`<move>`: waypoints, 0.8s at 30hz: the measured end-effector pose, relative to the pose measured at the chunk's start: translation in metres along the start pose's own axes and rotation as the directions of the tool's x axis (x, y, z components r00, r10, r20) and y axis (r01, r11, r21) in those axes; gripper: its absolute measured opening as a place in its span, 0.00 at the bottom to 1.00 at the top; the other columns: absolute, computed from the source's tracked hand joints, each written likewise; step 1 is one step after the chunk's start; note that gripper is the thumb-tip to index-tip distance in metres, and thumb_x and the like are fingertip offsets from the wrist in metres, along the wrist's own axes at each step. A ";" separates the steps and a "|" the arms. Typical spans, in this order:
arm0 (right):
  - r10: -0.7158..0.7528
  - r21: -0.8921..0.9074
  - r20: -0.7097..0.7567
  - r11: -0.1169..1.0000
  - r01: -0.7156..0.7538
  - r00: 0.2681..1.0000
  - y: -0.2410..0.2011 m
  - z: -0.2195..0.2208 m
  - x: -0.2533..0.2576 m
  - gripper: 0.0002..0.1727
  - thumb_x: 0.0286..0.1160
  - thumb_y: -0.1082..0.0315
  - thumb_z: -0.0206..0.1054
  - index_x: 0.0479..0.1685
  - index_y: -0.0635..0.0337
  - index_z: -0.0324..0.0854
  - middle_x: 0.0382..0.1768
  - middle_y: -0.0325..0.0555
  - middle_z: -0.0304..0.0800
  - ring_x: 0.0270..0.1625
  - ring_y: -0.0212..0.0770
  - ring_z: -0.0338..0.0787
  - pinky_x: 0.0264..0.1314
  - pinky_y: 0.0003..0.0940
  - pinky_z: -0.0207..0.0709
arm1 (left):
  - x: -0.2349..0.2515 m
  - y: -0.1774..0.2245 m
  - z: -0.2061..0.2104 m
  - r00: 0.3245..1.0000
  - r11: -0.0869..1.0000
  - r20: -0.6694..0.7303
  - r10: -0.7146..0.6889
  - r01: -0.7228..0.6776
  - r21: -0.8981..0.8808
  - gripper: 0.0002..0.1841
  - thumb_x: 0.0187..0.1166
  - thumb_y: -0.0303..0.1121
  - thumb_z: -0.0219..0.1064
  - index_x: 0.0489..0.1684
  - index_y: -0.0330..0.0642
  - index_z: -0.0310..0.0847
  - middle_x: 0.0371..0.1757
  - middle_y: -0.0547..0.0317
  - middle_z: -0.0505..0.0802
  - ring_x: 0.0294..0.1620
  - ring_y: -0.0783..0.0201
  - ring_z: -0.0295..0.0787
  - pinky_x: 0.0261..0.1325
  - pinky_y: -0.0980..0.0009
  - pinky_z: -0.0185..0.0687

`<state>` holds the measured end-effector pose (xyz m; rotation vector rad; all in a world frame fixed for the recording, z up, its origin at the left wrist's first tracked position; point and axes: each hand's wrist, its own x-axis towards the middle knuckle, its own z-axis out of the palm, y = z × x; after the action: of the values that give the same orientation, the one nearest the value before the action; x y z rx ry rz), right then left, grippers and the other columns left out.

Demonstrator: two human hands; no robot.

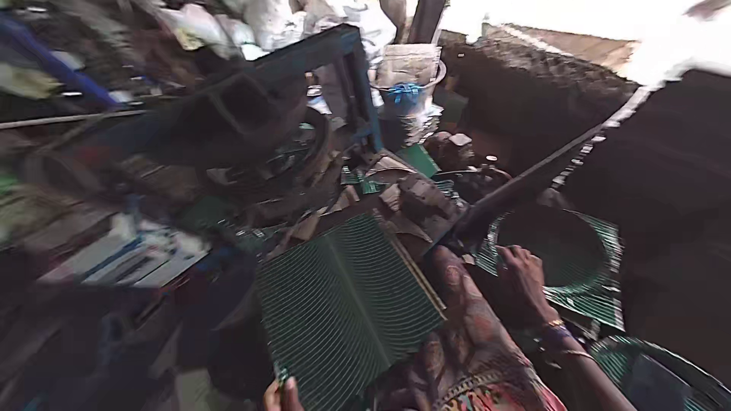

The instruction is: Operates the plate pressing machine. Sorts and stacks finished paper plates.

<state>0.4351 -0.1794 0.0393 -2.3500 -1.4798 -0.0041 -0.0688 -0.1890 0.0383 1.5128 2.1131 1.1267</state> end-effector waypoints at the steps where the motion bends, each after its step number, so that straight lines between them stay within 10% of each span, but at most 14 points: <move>1: -0.075 0.051 -0.082 0.996 0.080 0.994 -0.016 -0.007 0.007 0.16 0.80 0.70 0.60 0.58 0.63 0.89 0.55 0.68 0.89 0.61 0.70 0.87 0.64 0.68 0.73 | 0.001 0.000 0.000 0.996 0.994 -0.068 0.055 -0.048 0.097 0.21 0.86 0.33 0.58 0.63 0.17 0.77 0.61 0.23 0.86 0.66 0.39 0.84 0.75 0.51 0.74; 3: -0.231 0.133 -0.204 0.956 0.260 0.951 -0.047 -0.011 0.013 0.17 0.81 0.66 0.56 0.53 0.61 0.90 0.51 0.63 0.91 0.57 0.66 0.89 0.61 0.63 0.76 | 0.006 -0.003 -0.003 0.967 0.968 -0.185 0.176 -0.136 0.210 0.22 0.84 0.35 0.59 0.58 0.19 0.82 0.62 0.19 0.82 0.67 0.29 0.78 0.77 0.42 0.67; 5: -0.335 0.260 -0.187 0.890 0.376 0.923 -0.078 -0.004 0.011 0.16 0.78 0.64 0.60 0.53 0.59 0.91 0.48 0.58 0.93 0.53 0.61 0.92 0.53 0.61 0.84 | 0.006 0.008 -0.007 0.956 0.974 -0.227 0.186 -0.149 0.169 0.22 0.86 0.34 0.58 0.62 0.18 0.78 0.57 0.24 0.86 0.61 0.41 0.86 0.72 0.54 0.77; 8: -0.415 0.580 0.165 0.775 0.252 0.895 -0.128 0.016 -0.007 0.28 0.76 0.60 0.69 0.77 0.55 0.79 0.58 0.56 0.91 0.57 0.54 0.92 0.60 0.60 0.84 | 0.004 0.035 -0.016 0.983 0.975 -0.070 0.170 -0.178 -0.135 0.27 0.85 0.33 0.62 0.69 0.12 0.64 0.55 0.29 0.85 0.53 0.66 0.86 0.62 0.73 0.82; 10: -0.505 0.766 0.251 0.626 0.149 0.826 -0.157 0.023 -0.021 0.37 0.76 0.65 0.72 0.86 0.64 0.66 0.60 0.55 0.91 0.60 0.47 0.92 0.70 0.48 0.83 | 0.003 0.060 -0.023 0.981 0.959 0.102 0.166 -0.136 -0.250 0.36 0.78 0.34 0.71 0.75 0.12 0.59 0.64 0.25 0.83 0.63 0.59 0.87 0.70 0.66 0.82; 13: -0.555 0.867 -0.028 0.400 0.296 0.831 -0.175 0.019 -0.024 0.36 0.76 0.74 0.68 0.83 0.78 0.61 0.57 0.54 0.93 0.60 0.38 0.94 0.71 0.36 0.84 | 0.011 0.095 -0.034 0.966 0.947 0.172 0.191 -0.136 -0.290 0.33 0.76 0.32 0.72 0.73 0.13 0.66 0.63 0.27 0.86 0.63 0.58 0.88 0.70 0.65 0.82; 17: -0.328 0.769 -0.357 0.430 0.474 0.875 -0.157 -0.024 0.001 0.25 0.86 0.68 0.59 0.76 0.77 0.68 0.55 0.53 0.93 0.55 0.36 0.94 0.63 0.37 0.89 | 0.061 0.114 -0.052 0.978 0.909 0.164 0.128 -0.050 -0.414 0.39 0.79 0.37 0.67 0.85 0.20 0.56 0.81 0.25 0.72 0.83 0.52 0.72 0.84 0.59 0.67; 20: -0.162 0.783 -0.424 0.427 0.451 0.891 -0.135 -0.046 0.020 0.24 0.90 0.65 0.56 0.75 0.75 0.67 0.52 0.47 0.92 0.46 0.30 0.94 0.50 0.30 0.91 | 0.131 0.124 -0.039 0.986 0.852 0.148 0.080 0.010 -0.524 0.38 0.72 0.34 0.63 0.87 0.31 0.61 0.85 0.38 0.72 0.84 0.57 0.70 0.83 0.61 0.69; 24: -0.135 0.812 -0.426 0.379 0.444 0.895 -0.125 -0.057 0.028 0.26 0.92 0.59 0.52 0.73 0.75 0.68 0.52 0.39 0.93 0.46 0.28 0.94 0.46 0.29 0.92 | 0.256 0.146 -0.005 0.999 0.809 0.050 0.019 0.014 -0.588 0.35 0.78 0.29 0.65 0.87 0.30 0.61 0.83 0.31 0.72 0.82 0.45 0.71 0.80 0.49 0.70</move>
<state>0.3493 -0.1241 0.1352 -1.1104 -1.2429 0.2755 -0.0770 0.0585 0.1978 1.2182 1.5035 1.5384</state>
